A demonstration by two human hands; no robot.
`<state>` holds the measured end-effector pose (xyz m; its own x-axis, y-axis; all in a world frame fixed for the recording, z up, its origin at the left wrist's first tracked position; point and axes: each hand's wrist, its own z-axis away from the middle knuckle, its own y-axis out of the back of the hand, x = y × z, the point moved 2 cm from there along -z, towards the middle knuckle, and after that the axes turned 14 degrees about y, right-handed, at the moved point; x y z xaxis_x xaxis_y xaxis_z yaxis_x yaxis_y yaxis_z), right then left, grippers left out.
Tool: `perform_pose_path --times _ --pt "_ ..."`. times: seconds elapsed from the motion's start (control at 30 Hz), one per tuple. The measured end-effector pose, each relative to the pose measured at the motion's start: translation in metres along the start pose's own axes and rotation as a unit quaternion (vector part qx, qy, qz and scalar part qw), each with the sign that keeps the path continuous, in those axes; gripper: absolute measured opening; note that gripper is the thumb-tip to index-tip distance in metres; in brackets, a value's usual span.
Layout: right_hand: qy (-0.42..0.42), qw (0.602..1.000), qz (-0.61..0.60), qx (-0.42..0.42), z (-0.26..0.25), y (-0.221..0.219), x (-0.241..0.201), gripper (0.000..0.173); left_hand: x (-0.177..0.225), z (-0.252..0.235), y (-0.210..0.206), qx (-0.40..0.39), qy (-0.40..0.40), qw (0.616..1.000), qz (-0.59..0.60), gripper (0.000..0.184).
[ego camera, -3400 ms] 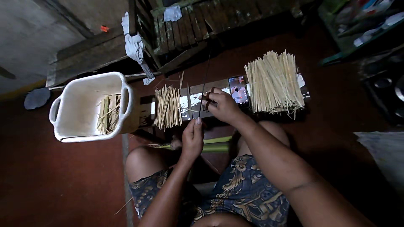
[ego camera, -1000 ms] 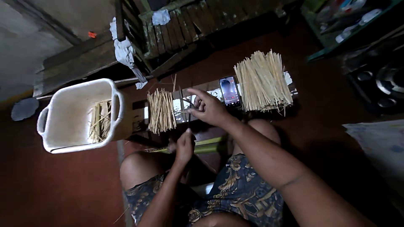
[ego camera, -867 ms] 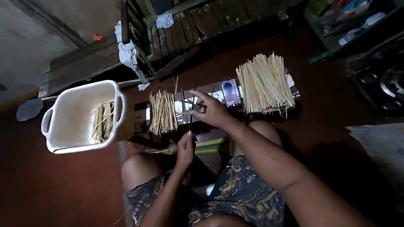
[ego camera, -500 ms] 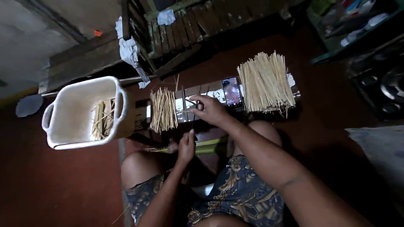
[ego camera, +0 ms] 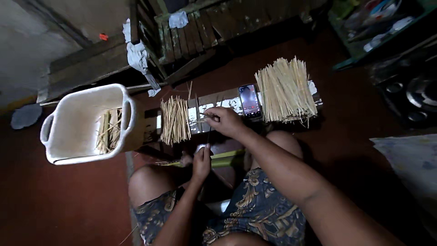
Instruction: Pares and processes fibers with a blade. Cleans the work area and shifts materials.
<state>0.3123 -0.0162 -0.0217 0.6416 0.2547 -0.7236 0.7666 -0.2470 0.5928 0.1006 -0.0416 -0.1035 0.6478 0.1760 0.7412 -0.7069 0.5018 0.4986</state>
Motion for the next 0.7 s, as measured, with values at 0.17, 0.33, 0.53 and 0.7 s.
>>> perform_pose_path --times 0.17,0.33,0.53,0.7 --pt "-0.011 1.0 0.006 -0.021 0.001 -0.004 0.006 0.02 -0.008 -0.002 -0.006 -0.026 0.032 0.999 0.016 0.054" --pt "0.0 1.0 0.0 -0.006 -0.001 0.0 0.006 0.024 -0.005 0.003 -0.011 -0.015 0.017 0.999 0.029 0.052" --pt "-0.025 1.0 0.01 0.005 -0.005 -0.003 0.015 0.024 -0.011 -0.002 -0.011 -0.034 0.028 0.998 0.041 0.054" --pt "-0.072 0.997 0.028 -0.008 -0.006 -0.003 0.026 0.028 0.0 0.001 -0.007 -0.168 0.138 0.961 0.173 0.06"
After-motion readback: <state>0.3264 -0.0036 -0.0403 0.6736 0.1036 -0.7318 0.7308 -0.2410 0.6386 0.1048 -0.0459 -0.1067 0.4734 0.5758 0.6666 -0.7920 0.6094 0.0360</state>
